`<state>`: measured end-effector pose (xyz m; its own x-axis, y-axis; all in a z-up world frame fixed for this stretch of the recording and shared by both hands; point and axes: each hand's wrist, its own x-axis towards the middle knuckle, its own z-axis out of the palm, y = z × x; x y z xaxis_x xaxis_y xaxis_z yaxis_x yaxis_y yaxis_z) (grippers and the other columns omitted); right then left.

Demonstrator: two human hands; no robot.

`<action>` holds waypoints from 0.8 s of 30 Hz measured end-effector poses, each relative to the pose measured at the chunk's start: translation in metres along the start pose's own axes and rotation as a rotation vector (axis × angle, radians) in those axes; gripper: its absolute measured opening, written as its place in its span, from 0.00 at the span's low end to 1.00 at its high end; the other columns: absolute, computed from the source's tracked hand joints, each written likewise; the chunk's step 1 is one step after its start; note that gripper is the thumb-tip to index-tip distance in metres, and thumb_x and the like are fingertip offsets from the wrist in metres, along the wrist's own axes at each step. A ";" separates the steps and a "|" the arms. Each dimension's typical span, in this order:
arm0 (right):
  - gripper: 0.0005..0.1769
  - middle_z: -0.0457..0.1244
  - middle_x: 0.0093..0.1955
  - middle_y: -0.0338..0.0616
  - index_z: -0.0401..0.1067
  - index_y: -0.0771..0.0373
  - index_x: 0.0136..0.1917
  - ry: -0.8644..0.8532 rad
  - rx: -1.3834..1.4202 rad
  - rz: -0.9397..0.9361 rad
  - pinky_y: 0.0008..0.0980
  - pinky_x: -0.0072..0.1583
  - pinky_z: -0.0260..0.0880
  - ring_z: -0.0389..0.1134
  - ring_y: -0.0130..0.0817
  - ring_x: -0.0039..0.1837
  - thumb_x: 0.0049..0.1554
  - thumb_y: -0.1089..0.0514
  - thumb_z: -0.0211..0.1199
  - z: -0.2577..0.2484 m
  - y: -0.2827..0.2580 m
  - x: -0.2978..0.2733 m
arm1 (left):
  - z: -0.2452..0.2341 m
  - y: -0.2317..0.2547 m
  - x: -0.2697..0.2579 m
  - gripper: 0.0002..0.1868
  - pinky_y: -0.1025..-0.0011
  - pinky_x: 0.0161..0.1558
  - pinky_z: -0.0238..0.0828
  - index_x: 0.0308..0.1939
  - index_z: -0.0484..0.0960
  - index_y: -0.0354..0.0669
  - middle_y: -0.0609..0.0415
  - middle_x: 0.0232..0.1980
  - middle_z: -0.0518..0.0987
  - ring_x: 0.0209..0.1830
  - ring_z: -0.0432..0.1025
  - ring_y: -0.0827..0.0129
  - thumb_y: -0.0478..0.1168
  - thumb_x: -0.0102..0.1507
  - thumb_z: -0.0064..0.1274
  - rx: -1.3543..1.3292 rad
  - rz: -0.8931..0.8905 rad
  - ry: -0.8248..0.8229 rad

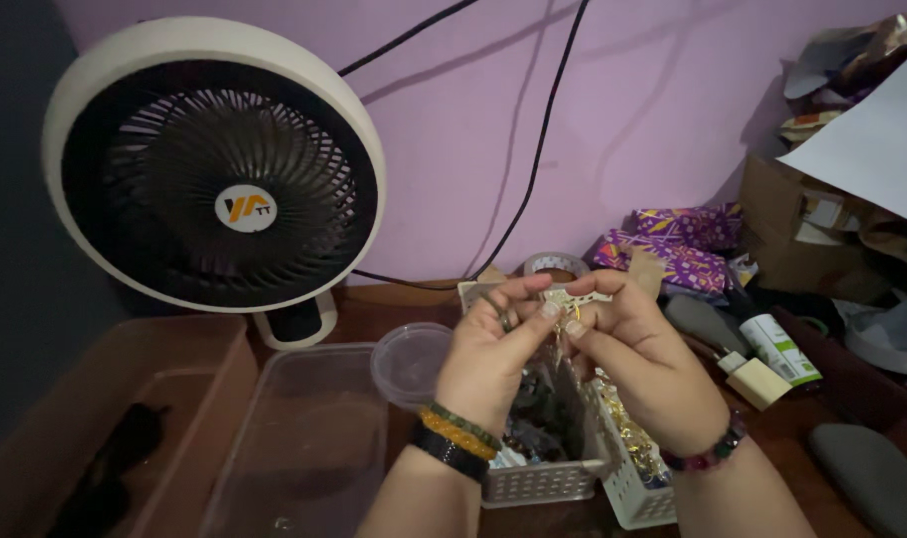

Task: The person handles personal accessories at a desk: they hold up and fold a pair of sunglasses, put a watch and bracelets on their wrist and later remove them, try rings on their fingers, and place earrings and other jewelry pieces into plastic storage baskets. They sort the accessories between the baskets and a small clear container on the desk.

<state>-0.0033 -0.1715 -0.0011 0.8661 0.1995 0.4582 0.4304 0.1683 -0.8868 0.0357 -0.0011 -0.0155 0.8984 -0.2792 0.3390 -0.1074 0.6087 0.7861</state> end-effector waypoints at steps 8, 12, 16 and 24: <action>0.19 0.69 0.50 0.43 0.73 0.68 0.62 0.053 -0.315 -0.065 0.25 0.53 0.70 0.69 0.25 0.52 0.57 0.66 0.64 0.013 -0.013 -0.004 | -0.003 0.006 -0.004 0.22 0.78 0.45 0.74 0.62 0.74 0.39 0.56 0.42 0.83 0.40 0.77 0.77 0.33 0.64 0.55 -0.006 -0.013 -0.027; 0.15 0.71 0.49 0.42 0.80 0.67 0.54 0.145 -0.598 0.012 0.27 0.45 0.70 0.69 0.26 0.45 0.52 0.63 0.69 0.013 -0.027 -0.001 | -0.002 0.008 -0.002 0.23 0.83 0.33 0.61 0.66 0.75 0.41 0.59 0.38 0.84 0.31 0.68 0.84 0.36 0.66 0.55 0.063 -0.079 -0.024; 0.18 0.72 0.49 0.40 0.79 0.66 0.55 0.110 -0.677 -0.050 0.27 0.46 0.71 0.70 0.26 0.45 0.50 0.62 0.70 0.009 -0.031 -0.001 | 0.000 0.007 -0.008 0.24 0.83 0.32 0.59 0.69 0.72 0.43 0.59 0.38 0.84 0.30 0.67 0.84 0.38 0.68 0.52 0.100 -0.132 -0.037; 0.09 0.71 0.48 0.50 0.74 0.74 0.51 0.034 -0.056 0.088 0.39 0.45 0.76 0.74 0.39 0.43 0.58 0.66 0.64 -0.001 -0.022 -0.003 | 0.011 0.016 -0.020 0.36 0.72 0.44 0.71 0.84 0.53 0.49 0.46 0.62 0.79 0.39 0.71 0.74 0.60 0.75 0.29 0.057 -0.048 -0.337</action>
<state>-0.0149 -0.1770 0.0167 0.9089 0.1777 0.3773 0.3654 0.0968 -0.9258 0.0110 0.0060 -0.0046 0.7128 -0.5421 0.4450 -0.1004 0.5491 0.8297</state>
